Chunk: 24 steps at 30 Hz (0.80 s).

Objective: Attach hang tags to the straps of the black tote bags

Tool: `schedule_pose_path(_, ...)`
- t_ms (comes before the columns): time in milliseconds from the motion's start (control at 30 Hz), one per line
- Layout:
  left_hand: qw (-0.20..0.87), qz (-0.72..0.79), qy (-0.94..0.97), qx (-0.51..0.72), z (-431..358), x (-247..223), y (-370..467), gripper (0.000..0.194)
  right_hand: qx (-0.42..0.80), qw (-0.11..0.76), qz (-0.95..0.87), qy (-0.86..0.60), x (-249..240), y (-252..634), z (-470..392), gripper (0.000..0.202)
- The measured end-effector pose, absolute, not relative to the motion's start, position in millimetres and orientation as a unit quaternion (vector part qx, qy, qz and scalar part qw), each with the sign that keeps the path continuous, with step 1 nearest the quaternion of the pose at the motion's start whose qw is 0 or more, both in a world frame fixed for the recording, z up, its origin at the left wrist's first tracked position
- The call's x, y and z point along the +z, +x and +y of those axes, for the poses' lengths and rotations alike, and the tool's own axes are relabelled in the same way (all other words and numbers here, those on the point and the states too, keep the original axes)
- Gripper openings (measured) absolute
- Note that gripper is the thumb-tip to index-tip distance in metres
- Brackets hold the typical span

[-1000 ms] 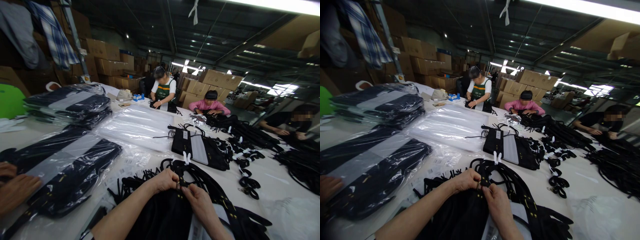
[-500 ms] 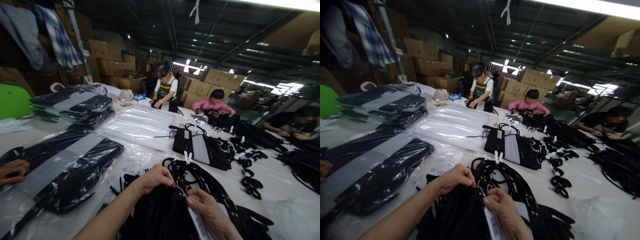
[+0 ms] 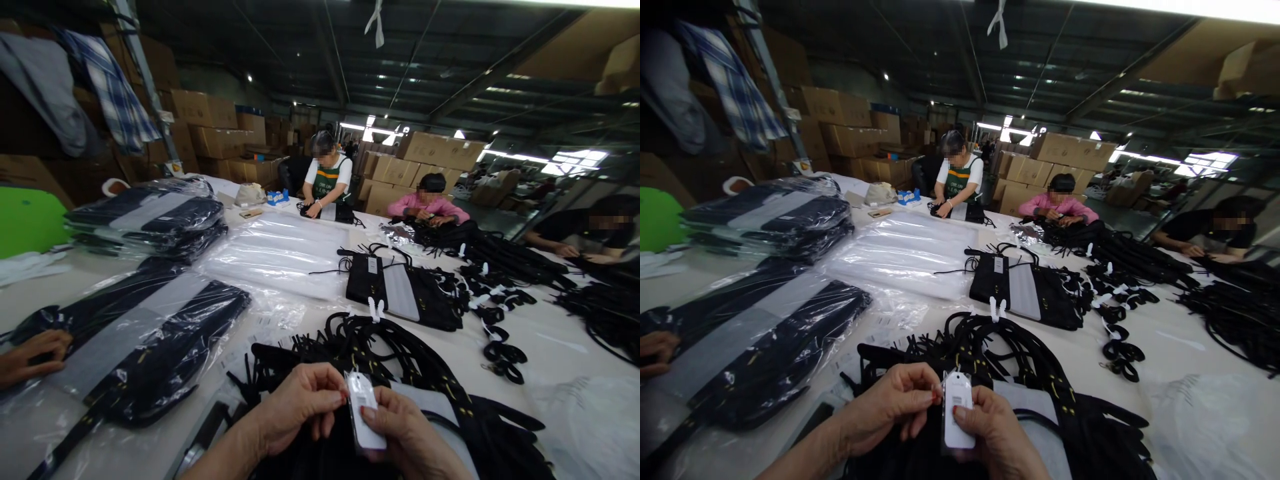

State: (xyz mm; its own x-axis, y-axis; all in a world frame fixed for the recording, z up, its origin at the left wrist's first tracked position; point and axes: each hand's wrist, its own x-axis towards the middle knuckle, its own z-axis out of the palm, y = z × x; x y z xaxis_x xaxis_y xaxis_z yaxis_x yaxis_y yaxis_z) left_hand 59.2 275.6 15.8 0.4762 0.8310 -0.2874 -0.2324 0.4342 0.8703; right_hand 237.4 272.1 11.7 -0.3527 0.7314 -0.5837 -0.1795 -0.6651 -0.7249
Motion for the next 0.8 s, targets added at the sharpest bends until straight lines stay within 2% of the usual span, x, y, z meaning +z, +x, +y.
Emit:
schedule_pose_path(67,0.763,0.371,0.415,0.329,268,14,59,0.022,0.772,0.296,-0.289,-0.482,9,234,272,0.038)
schedule_pose_path(233,0.731,0.368,0.517,0.251,253,16,56,0.036,0.725,0.377,-0.263,-0.513,7,225,275,0.028)
schedule_pose_path(367,0.714,0.34,0.555,0.258,245,9,63,0.051,0.706,0.397,-0.258,-0.527,10,217,274,0.029)
schedule_pose_path(500,0.718,0.341,0.505,0.337,242,0,73,0.053,0.713,0.358,-0.306,-0.519,10,214,270,0.037)
schedule_pose_path(633,0.725,0.382,0.431,0.378,243,5,75,0.054,0.726,0.299,-0.359,-0.505,5,215,262,0.054)
schedule_pose_path(800,0.689,0.453,0.4,0.4,243,22,71,0.054,0.584,0.315,-0.431,-0.612,10,228,255,0.052)
